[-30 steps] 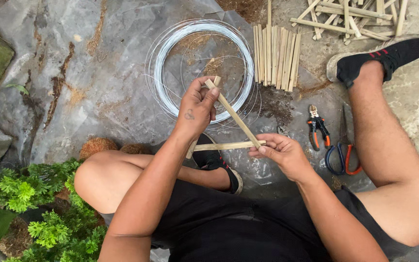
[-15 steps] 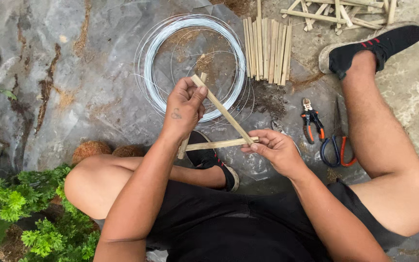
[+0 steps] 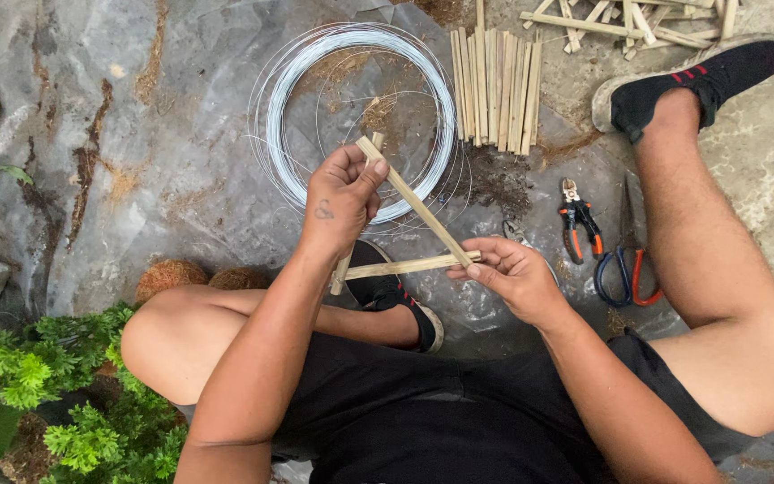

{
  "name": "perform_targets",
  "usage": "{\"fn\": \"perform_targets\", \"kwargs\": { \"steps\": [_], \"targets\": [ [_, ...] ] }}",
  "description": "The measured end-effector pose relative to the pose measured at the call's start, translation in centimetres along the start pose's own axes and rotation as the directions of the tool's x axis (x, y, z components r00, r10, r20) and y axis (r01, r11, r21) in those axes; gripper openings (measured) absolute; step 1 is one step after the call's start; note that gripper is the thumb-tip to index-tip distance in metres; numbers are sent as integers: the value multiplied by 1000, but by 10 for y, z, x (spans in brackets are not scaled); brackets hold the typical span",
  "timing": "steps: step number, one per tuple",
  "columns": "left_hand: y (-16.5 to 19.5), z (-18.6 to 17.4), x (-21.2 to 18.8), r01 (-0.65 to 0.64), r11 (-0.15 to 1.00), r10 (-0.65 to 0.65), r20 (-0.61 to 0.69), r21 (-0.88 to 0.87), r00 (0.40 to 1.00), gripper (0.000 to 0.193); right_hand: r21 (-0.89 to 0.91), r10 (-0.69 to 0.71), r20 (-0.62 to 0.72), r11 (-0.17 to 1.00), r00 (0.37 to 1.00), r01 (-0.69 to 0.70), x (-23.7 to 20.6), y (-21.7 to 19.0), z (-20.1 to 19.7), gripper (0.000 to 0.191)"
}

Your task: The person sits on the ground and assembles a frame from short bamboo sticks, joining crossed sticks with thin wire. They twist wire by hand, use pliers to tighten the joins, and cut wire with cutters, adding sticks one at a time to build the structure.

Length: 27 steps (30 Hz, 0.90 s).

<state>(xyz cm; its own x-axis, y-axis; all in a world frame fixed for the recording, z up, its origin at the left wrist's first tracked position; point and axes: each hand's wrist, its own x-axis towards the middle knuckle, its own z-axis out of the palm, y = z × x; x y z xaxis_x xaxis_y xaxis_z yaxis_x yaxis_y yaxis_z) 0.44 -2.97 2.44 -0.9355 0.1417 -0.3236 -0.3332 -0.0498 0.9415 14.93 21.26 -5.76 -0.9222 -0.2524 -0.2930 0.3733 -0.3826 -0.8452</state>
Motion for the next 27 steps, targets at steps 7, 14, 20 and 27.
{"fn": "perform_targets", "kwargs": {
  "steps": [7,14,20,27],
  "targets": [
    [0,3,-2,-26,1000,26,8,-4,1000,24,-8,6,-16,1000,1000,-6,0,3,0,34],
    [4,1,-2,20,999,-19,37,-46,999,33,-27,16,-11,999,1000,-17,-1,4,-1,36],
    [5,0,-3,13,1000,-12,38,-23,999,30,6,-25,5,1000,1000,25,1,4,-2,34],
    [15,1,-6,-15,1000,14,35,28,999,25,-30,-27,4,999,1000,27,2,-13,8,38]
  ]
}}
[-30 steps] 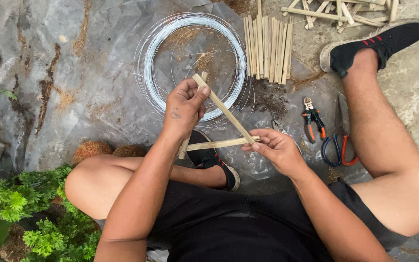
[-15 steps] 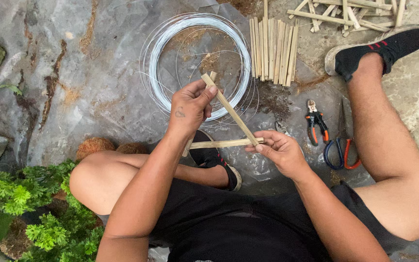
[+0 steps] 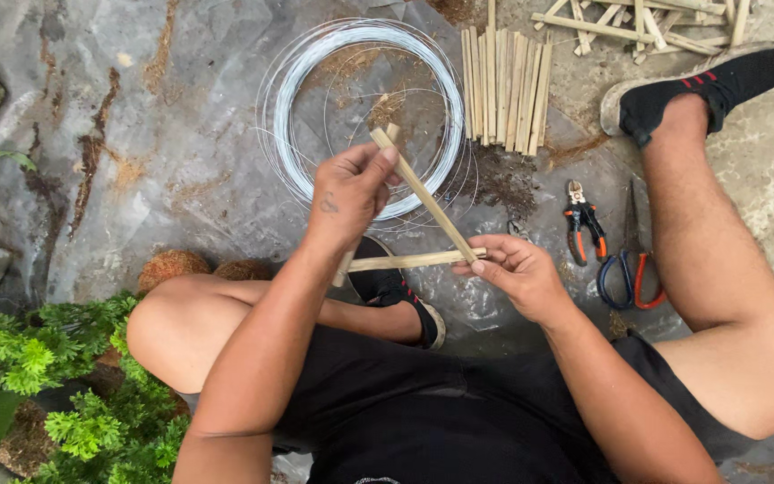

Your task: The person sits on the ground and assembles a frame from short bamboo sticks, joining crossed sticks with thin wire. They twist wire by hand, use pliers to tighten the joins, and cut wire with cutters, adding sticks one at a time to build the structure.

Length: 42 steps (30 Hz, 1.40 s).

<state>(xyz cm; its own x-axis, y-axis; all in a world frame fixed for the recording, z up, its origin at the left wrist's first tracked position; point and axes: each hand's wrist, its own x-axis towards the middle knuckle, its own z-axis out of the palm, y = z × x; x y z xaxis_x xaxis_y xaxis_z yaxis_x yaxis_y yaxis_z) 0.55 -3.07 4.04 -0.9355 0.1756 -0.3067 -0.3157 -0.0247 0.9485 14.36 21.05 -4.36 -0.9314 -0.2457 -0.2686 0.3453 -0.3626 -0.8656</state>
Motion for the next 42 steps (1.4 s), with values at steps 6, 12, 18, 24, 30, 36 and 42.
{"fn": "perform_targets", "kwargs": {
  "steps": [6,12,18,24,30,36,42],
  "targets": [
    [62,-52,-6,-95,980,133,-222,173,966,12,-224,-78,-281,974,957,13,23,-42,-36,34],
    [112,-96,-23,-329,932,358,-256,153,898,21,-278,12,-483,946,876,-166,65,-30,-46,25],
    [102,-90,-19,-265,958,288,-306,113,908,22,-438,33,-577,830,816,-344,119,-13,-18,29],
    [94,-90,-7,-117,982,160,-330,148,930,18,-702,-211,-502,666,839,-253,163,-13,-10,36],
    [64,-59,9,24,898,-6,-42,438,999,22,-802,-175,-498,466,849,-374,176,-16,-7,21],
    [41,-29,2,9,908,-109,214,420,971,30,-785,-209,-487,529,848,-321,154,-23,-1,34],
    [32,-16,-6,6,897,-140,271,442,952,35,-835,-137,-520,289,843,-468,164,-32,10,44]
  ]
}}
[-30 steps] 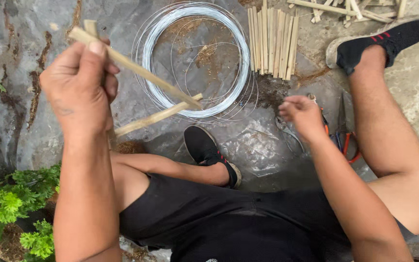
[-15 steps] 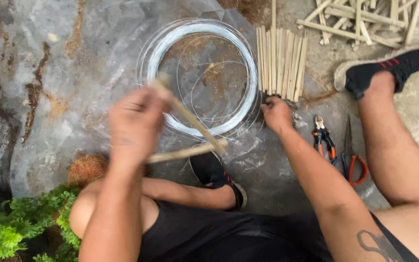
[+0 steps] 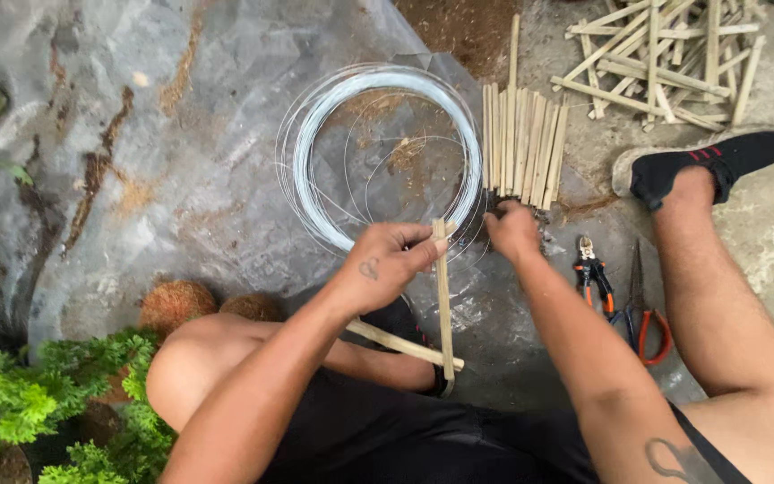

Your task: The person sits on the ground and assembles a frame from short bamboo sticks, joining crossed sticks with thin wire. They twist wire by hand, use pliers to tighten the joins, and cut wire with cutters, adding sticks one at a time to build the structure.

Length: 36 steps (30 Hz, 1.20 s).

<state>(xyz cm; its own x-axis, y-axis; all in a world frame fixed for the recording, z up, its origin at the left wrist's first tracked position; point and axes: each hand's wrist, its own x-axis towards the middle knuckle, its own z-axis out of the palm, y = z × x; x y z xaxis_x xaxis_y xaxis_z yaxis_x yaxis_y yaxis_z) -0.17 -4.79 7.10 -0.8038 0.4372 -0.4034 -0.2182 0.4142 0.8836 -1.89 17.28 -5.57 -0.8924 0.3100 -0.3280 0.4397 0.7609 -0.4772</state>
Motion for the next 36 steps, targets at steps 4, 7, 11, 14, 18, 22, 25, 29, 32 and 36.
{"fn": "perform_targets", "kwargs": {
  "steps": [4,7,11,14,18,22,25,29,32,36],
  "targets": [
    [-2,4,2,22,999,-22,-2,-42,1000,32,-7,122,115,992,986,-122,-1,-8,2,35],
    [-5,7,5,16,998,-15,5,-68,1000,31,63,164,-22,985,986,-163,-3,-10,-1,45],
    [-10,8,7,9,997,-6,48,-75,999,32,105,162,-1,981,987,-161,-2,-15,-5,47],
    [-11,6,7,34,998,-29,85,-56,996,33,65,184,51,980,982,-187,2,-21,-3,40],
    [-11,3,9,21,999,-18,83,-33,996,33,93,36,-34,995,999,-33,5,-19,2,23],
    [-10,2,11,12,1000,-12,46,0,999,34,681,-85,133,732,987,-28,-10,-4,-3,19],
    [-8,8,11,-20,999,19,64,29,998,35,925,-100,272,301,957,-232,-41,15,-18,15],
    [-4,22,8,31,999,-34,123,22,992,34,970,-289,228,-12,930,-242,-94,39,-47,16],
    [1,34,0,90,996,-84,195,-23,977,35,982,-348,150,161,925,-99,-123,54,-51,14],
    [8,46,-17,150,989,-145,246,-1,958,33,987,-293,144,109,945,-116,-144,70,-35,11]
  ]
}}
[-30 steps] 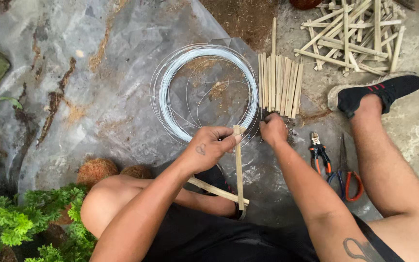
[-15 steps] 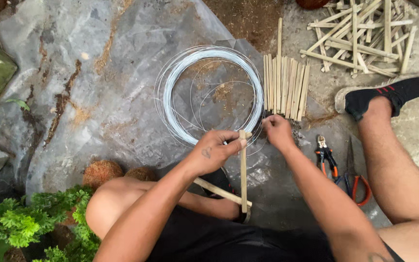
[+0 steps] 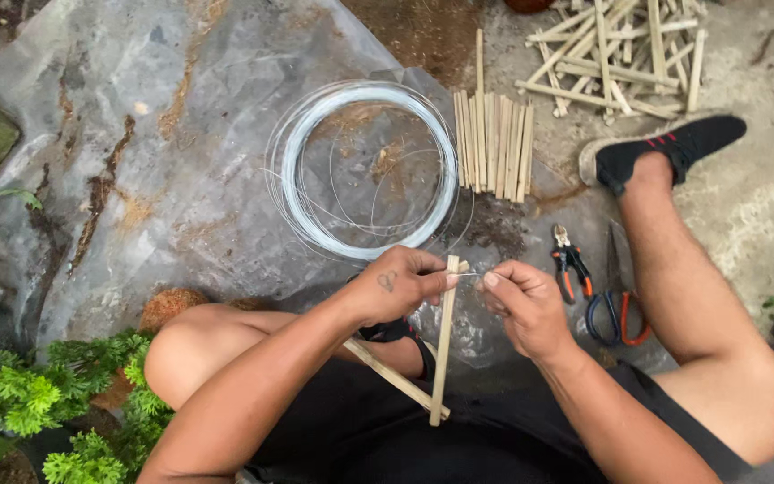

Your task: The person sits on the ground and assembles a frame from short bamboo sticks, joining crossed sticks with thin wire. They twist wire by hand, use pliers to tighten the joins, and cut wire with cutters, adding sticks one at a time to build the structure.

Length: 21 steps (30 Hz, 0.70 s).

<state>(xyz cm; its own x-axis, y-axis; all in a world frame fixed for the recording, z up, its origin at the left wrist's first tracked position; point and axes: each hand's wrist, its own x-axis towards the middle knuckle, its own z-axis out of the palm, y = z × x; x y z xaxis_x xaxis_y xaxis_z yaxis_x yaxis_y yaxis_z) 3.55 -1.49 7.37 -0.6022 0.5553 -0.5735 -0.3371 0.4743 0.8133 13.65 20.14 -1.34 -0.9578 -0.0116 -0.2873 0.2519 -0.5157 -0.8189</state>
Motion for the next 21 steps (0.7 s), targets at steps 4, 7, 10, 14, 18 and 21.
{"fn": "perform_targets", "kwargs": {
  "steps": [4,7,10,14,18,21],
  "targets": [
    [3,6,-13,2,1000,-2,2,6,1000,32,-3,-64,-112,998,992,64,-12,25,3,9],
    [3,10,-17,6,1000,-6,-1,4,1000,30,-64,-152,-142,987,978,145,-18,33,10,9],
    [2,11,-19,24,1000,-25,-3,-14,1000,30,-314,-221,-166,936,961,161,-25,32,17,12],
    [-1,11,-19,-2,999,2,-10,-37,1000,29,-507,-424,-29,787,905,352,-31,23,24,18],
    [-3,11,-20,27,998,-27,-7,-62,1000,28,-573,-292,7,783,956,243,-32,15,26,23],
    [-3,11,-20,8,999,-8,2,-48,1000,29,-605,-244,4,772,970,197,-31,14,26,23]
  ]
}}
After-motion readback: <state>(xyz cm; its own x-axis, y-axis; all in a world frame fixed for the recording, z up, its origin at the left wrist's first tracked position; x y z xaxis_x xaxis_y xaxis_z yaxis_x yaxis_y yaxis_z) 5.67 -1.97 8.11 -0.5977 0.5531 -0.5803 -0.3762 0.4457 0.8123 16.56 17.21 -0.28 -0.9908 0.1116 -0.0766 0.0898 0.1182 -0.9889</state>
